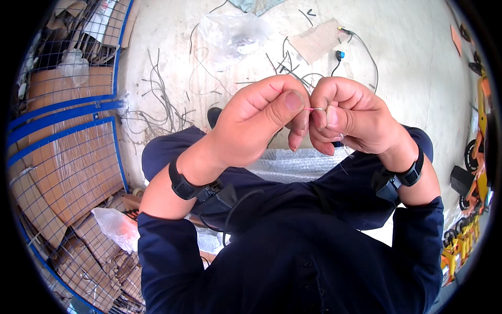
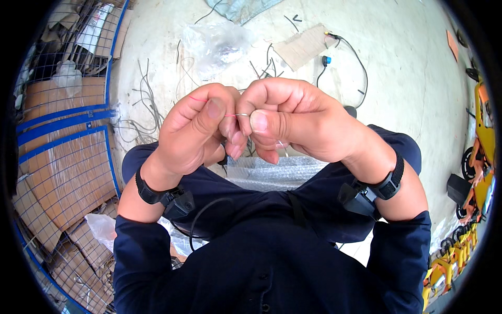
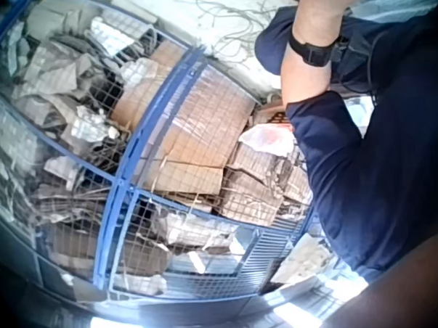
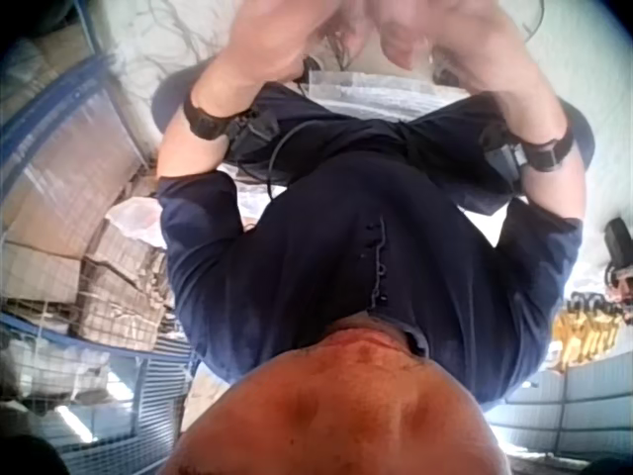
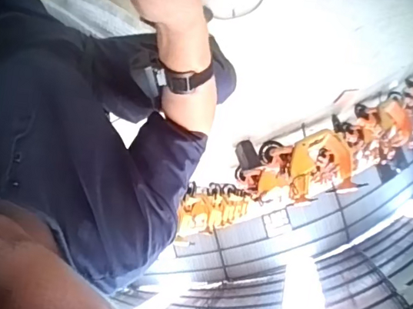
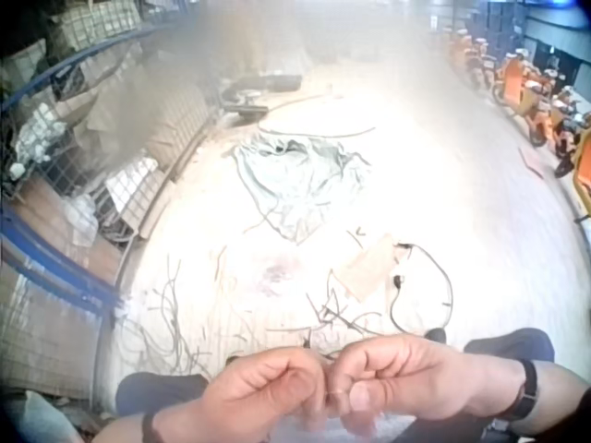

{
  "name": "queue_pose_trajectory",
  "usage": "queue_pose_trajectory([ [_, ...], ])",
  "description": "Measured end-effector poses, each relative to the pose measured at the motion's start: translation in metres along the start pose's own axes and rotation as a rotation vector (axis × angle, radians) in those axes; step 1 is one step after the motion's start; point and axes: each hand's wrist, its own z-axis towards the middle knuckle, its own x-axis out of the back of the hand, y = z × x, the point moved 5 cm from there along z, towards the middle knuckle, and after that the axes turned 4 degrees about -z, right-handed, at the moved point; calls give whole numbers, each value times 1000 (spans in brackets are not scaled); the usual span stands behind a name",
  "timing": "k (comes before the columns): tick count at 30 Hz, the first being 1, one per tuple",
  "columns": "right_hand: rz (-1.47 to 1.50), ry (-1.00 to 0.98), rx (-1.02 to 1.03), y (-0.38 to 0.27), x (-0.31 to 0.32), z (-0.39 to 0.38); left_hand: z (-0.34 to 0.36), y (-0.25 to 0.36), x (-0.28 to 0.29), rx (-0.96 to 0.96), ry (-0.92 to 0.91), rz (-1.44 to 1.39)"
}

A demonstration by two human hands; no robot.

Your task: The person strips insulation from wires using scissors, twists the wire ends, and inserts them into a blue connector terminal.

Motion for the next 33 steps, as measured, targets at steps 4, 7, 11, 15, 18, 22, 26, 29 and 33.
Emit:
queue_pose_trajectory([
  [4,103,-36,16,4,1,-2,1,-2,-1,33,-52,-158],
  [7,155,-75,34,5,1,-1,2,-1,-2,31,-71,-195],
  [11,-150,76,-60,-9,1,0,3,6,1,-15,-10,99],
  [15,-647,176,-197,-22,3,-6,4,12,2,-106,-27,597],
  [18,-912,211,-190,-25,2,-6,5,13,0,-189,-62,861],
  [22,-1001,328,-63,-24,4,-6,7,12,1,-234,9,887],
  [26,-1098,447,-103,-25,6,-6,8,10,10,-195,145,848],
  [29,-1241,446,-68,-25,3,-5,8,3,14,-93,233,711],
  [33,-993,518,-191,-20,9,-8,6,-3,12,-26,296,531],
])
